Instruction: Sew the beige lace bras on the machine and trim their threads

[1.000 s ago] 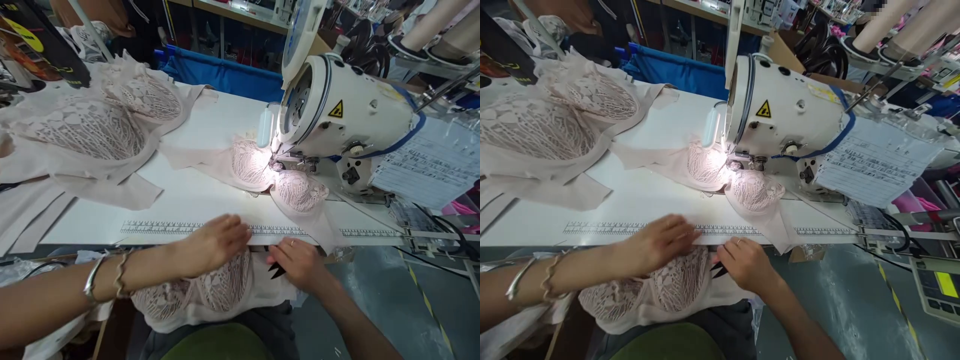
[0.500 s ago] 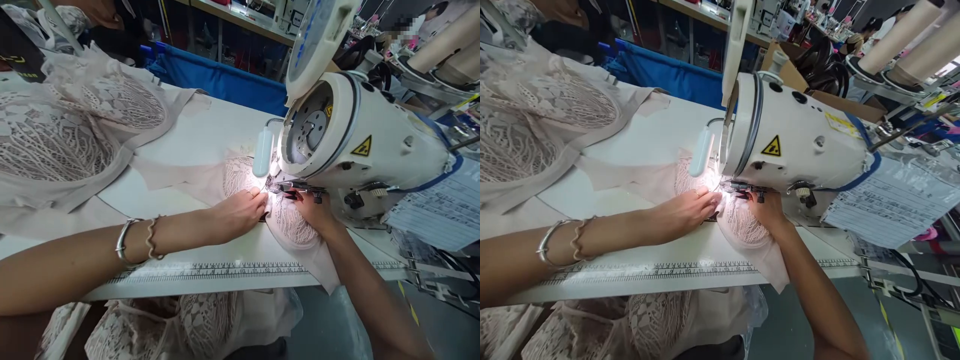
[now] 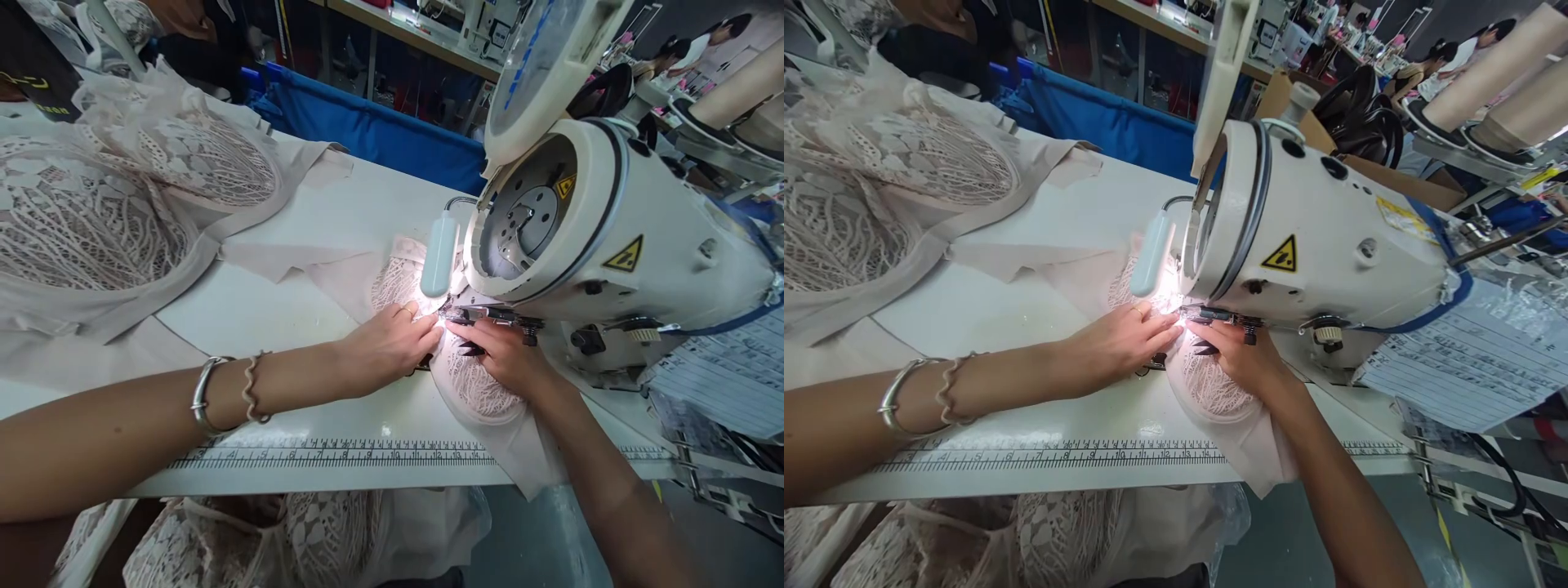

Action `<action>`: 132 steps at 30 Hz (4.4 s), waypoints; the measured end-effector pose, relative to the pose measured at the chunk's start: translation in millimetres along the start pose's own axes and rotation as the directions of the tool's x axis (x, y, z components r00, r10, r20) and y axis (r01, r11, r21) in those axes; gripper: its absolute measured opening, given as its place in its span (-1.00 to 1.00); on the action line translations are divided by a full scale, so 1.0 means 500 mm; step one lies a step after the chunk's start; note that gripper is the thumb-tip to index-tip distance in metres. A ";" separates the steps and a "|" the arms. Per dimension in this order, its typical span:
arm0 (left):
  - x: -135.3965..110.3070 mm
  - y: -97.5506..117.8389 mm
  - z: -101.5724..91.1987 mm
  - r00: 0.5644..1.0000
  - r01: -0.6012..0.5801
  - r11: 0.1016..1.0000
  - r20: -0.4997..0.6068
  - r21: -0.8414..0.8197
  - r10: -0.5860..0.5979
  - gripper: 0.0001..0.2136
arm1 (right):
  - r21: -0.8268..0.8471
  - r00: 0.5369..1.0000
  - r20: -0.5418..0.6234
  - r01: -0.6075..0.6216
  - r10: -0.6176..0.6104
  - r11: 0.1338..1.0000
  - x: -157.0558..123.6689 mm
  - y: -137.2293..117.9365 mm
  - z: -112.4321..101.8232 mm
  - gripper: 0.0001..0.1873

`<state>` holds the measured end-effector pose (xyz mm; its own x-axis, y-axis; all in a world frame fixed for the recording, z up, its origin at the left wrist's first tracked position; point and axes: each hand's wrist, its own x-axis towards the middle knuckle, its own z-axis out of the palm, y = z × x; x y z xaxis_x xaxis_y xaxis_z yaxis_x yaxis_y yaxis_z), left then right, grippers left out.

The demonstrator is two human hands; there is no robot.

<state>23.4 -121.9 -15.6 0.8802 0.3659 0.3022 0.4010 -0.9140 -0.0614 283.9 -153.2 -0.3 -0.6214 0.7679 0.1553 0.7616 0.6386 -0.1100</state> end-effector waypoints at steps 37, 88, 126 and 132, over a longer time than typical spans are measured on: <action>0.002 0.099 0.005 0.989 0.145 0.977 0.019 0.159 -0.150 -0.48 | 0.008 0.856 -0.147 -0.500 0.496 0.866 0.021 -0.047 0.054 -0.82; -0.005 0.029 0.010 0.998 0.016 0.935 -0.046 -0.354 -0.035 -0.76 | 0.029 0.942 -0.324 0.099 -0.084 0.995 0.008 -0.050 0.034 -0.63; 0.004 0.053 0.015 0.984 0.102 0.941 0.173 -0.322 -0.048 -0.55 | 0.277 0.945 -0.326 0.121 -0.025 0.953 -0.002 -0.040 0.037 -0.49; -0.001 0.060 0.011 0.990 0.111 0.963 0.116 -0.245 -0.085 -0.47 | 0.142 0.933 -0.350 0.140 -0.082 0.980 -0.012 -0.024 0.035 -0.55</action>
<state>36.6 -148.6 -22.9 0.8666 0.4596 0.1942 0.4217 -0.8827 0.2075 275.4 -164.5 -17.1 -0.5782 0.6466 0.4976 0.6336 0.7401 -0.2255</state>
